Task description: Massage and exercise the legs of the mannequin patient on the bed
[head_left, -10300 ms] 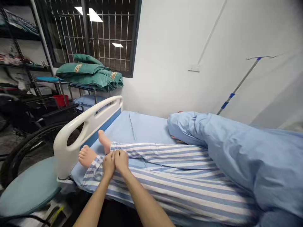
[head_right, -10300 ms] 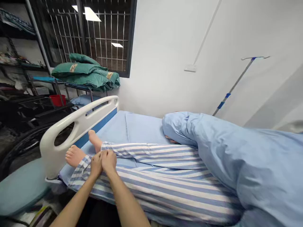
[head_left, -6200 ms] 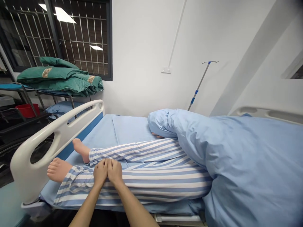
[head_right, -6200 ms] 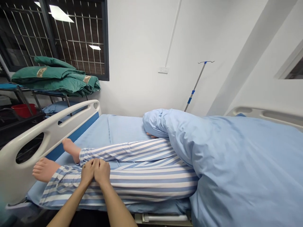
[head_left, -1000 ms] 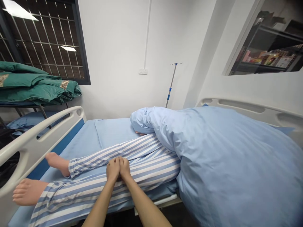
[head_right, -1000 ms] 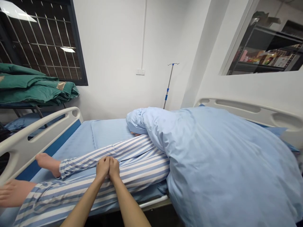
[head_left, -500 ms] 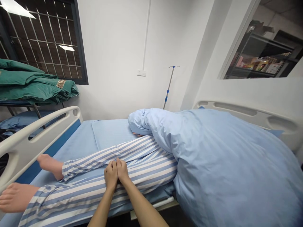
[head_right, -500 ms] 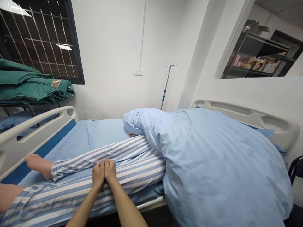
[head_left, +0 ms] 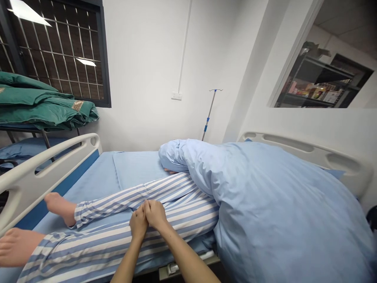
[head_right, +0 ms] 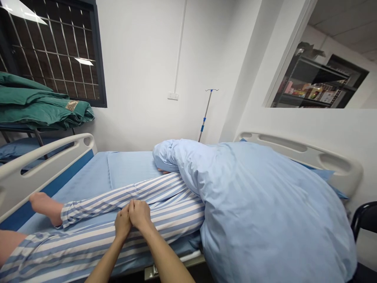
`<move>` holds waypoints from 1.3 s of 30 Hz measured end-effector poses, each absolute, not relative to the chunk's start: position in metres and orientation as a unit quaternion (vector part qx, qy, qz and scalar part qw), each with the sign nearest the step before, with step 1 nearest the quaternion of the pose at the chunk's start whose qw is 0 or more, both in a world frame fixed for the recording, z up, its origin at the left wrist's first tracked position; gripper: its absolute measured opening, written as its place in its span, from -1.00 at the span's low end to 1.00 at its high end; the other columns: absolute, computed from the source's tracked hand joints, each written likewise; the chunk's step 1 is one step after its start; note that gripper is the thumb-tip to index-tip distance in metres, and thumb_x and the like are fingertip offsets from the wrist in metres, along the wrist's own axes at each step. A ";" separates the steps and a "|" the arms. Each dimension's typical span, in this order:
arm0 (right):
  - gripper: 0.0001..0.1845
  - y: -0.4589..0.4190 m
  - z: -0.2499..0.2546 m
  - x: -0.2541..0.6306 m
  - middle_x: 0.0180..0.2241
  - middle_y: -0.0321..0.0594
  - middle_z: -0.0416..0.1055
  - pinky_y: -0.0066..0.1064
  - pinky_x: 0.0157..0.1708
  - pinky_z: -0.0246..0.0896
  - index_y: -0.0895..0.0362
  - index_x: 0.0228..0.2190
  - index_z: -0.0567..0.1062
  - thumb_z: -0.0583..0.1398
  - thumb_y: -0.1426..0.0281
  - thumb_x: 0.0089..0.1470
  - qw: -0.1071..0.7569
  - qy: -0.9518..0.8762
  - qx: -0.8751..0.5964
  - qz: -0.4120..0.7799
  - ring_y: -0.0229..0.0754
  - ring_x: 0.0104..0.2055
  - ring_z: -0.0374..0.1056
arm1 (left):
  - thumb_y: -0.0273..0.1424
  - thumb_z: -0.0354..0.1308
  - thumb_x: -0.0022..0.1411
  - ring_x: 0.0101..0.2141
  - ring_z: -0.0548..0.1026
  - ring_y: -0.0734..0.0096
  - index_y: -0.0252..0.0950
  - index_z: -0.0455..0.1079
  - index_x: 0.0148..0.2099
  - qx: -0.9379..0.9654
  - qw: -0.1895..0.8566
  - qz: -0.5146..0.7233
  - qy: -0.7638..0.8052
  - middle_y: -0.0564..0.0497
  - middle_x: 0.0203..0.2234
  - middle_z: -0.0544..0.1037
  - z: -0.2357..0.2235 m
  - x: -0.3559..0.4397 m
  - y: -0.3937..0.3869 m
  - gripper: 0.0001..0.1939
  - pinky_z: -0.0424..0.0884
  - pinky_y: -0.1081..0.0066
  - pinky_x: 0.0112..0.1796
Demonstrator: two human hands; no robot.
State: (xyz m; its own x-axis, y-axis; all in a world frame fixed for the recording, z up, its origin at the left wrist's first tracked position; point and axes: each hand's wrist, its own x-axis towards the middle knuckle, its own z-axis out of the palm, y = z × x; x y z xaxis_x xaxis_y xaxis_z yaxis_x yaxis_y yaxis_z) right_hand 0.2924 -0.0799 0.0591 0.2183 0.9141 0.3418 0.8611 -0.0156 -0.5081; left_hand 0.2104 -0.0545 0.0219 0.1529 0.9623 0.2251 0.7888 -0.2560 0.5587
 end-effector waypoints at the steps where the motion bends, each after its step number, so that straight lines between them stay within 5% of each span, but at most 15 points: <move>1: -0.50 -0.081 0.056 0.294 -0.44 -0.10 0.49 -0.45 -0.45 -0.04 0.15 -0.49 0.51 -0.14 0.30 0.20 0.329 -0.628 -0.704 0.045 -0.21 -0.42 0.35 | -0.36 -0.14 0.25 -0.30 0.45 0.32 -0.24 0.38 -0.10 0.740 0.158 0.270 0.596 -0.09 -0.32 0.55 0.022 0.211 -0.055 -0.69 0.13 0.45 -0.38; 16: -0.46 -0.081 0.026 0.306 -0.61 -0.22 0.38 -0.46 -0.52 -0.13 0.15 -0.64 0.39 -0.17 0.29 0.20 0.466 -0.558 -0.679 0.100 -0.29 -0.55 0.21 | -0.26 -0.18 0.24 -0.37 0.43 0.33 -0.23 0.41 -0.30 0.750 0.184 0.265 0.577 -0.06 -0.35 0.55 0.025 0.215 -0.054 -0.66 0.15 0.43 -0.38; 23: -0.49 -0.076 0.022 0.314 -0.71 -0.34 0.15 -0.49 -0.57 -0.13 0.14 -0.72 0.20 -0.13 0.20 0.16 0.565 -0.514 -0.624 0.163 -0.32 -0.60 0.07 | -0.18 -0.21 0.20 -0.58 0.24 0.47 -0.24 0.12 -0.63 0.609 0.297 0.481 0.557 0.10 -0.73 0.25 0.051 0.236 -0.057 -0.59 0.16 0.48 -0.48; 27: -0.53 -0.075 0.023 0.319 -0.72 -0.36 0.09 -0.50 -0.57 -0.09 0.13 -0.72 0.15 -0.11 0.19 0.12 0.594 -0.492 -0.597 0.221 -0.33 -0.61 0.03 | -0.19 -0.21 0.20 -0.61 0.23 0.48 -0.23 0.09 -0.62 0.551 0.358 0.504 0.560 0.11 -0.74 0.23 0.042 0.253 -0.065 -0.60 0.17 0.48 -0.50; 31: -0.58 -0.077 0.024 0.322 -0.71 -0.38 0.04 -0.49 -0.59 -0.08 0.12 -0.72 0.10 -0.05 0.20 0.07 0.616 -0.470 -0.582 0.248 -0.34 -0.60 -0.03 | -0.24 -0.21 0.22 -0.50 0.34 0.42 -0.24 0.27 -0.49 0.645 0.288 0.421 0.569 0.00 -0.57 0.45 0.021 0.258 -0.073 -0.65 0.12 0.48 -0.46; 39: -0.56 -0.073 0.022 0.325 -0.72 -0.36 0.08 -0.49 -0.58 -0.08 0.13 -0.72 0.15 -0.07 0.18 0.09 0.587 -0.482 -0.604 0.243 -0.33 -0.61 0.00 | -0.28 -0.27 0.28 -0.44 0.42 0.38 -0.25 0.32 -0.36 0.686 0.227 0.346 0.598 -0.06 -0.47 0.52 0.022 0.257 -0.075 -0.63 0.06 0.47 -0.46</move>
